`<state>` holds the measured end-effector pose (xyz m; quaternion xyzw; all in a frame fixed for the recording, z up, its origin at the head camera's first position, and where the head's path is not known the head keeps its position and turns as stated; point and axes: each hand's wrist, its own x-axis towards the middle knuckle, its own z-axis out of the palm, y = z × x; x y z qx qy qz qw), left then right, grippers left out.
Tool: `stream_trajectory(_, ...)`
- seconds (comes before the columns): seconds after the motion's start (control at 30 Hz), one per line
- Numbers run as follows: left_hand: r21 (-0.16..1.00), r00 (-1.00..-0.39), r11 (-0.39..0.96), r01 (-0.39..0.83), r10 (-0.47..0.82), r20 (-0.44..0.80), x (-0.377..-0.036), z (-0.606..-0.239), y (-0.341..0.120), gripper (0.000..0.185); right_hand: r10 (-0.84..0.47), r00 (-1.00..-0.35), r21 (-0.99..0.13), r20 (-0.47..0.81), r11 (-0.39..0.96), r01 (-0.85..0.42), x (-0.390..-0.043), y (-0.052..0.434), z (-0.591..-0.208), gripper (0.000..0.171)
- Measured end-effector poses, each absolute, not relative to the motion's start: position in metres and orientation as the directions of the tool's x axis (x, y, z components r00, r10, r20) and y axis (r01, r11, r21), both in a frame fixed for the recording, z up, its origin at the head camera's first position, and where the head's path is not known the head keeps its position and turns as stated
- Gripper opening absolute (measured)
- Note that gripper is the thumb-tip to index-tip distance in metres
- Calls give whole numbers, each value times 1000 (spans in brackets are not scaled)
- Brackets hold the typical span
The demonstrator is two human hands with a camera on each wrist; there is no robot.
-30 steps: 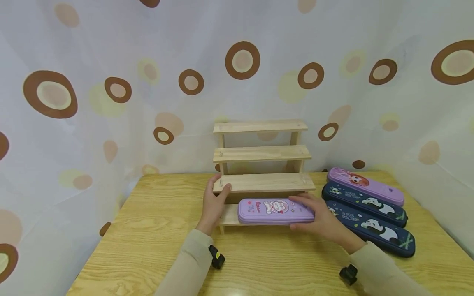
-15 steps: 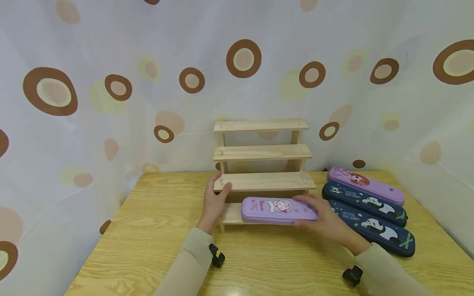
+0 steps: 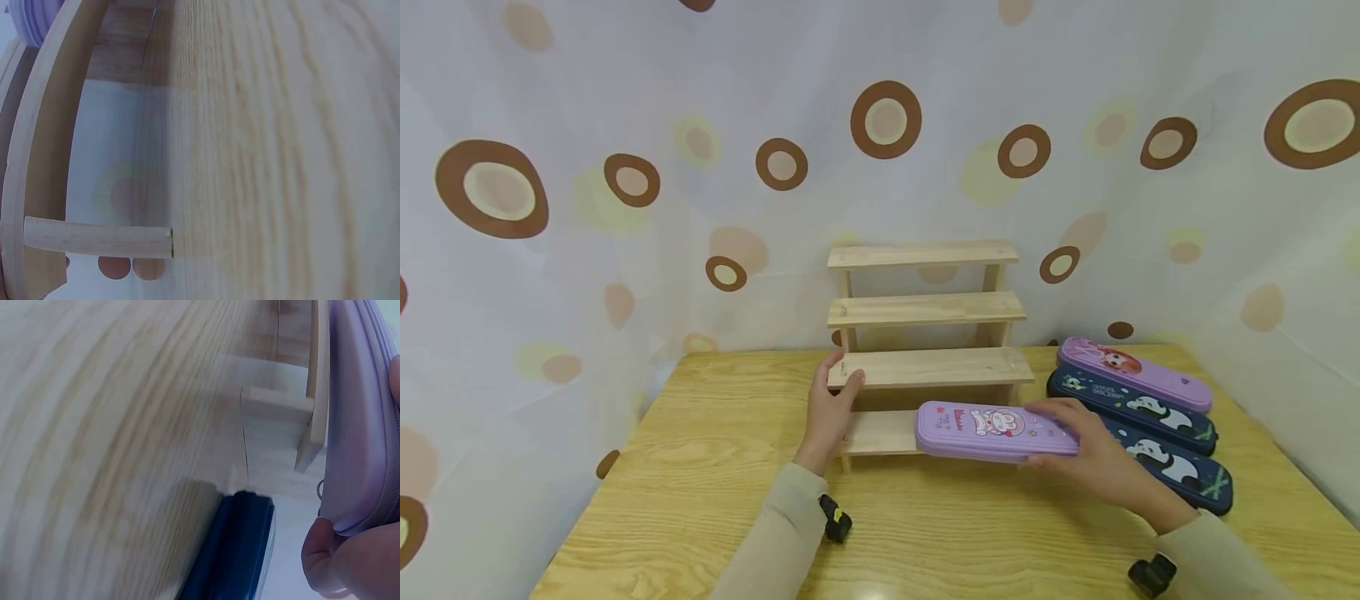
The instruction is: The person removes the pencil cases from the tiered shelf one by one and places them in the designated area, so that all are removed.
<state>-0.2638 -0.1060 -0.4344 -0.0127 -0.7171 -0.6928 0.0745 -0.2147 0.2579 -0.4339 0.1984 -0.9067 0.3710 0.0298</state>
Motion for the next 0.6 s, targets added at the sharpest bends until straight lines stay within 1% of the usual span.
stream_trajectory(0.07, 992, -990, 37, 117, -74, 120, -266, -435, -107, 56, -328, -923, -655, 202, 655, -377, -212, 262, -431, 67)
stream_trajectory(0.27, 991, -987, 18, 134, -88, 135, -283, -459, -111, 58, -307, -930, -640, 201, 677, -362, -208, 274, -426, 67)
stream_trajectory(0.6, 988, -983, 31, 148, -106, 151, -280, -460, -109, 55, -277, -936, -612, 216, 709, -350, -194, 296, -425, 64)
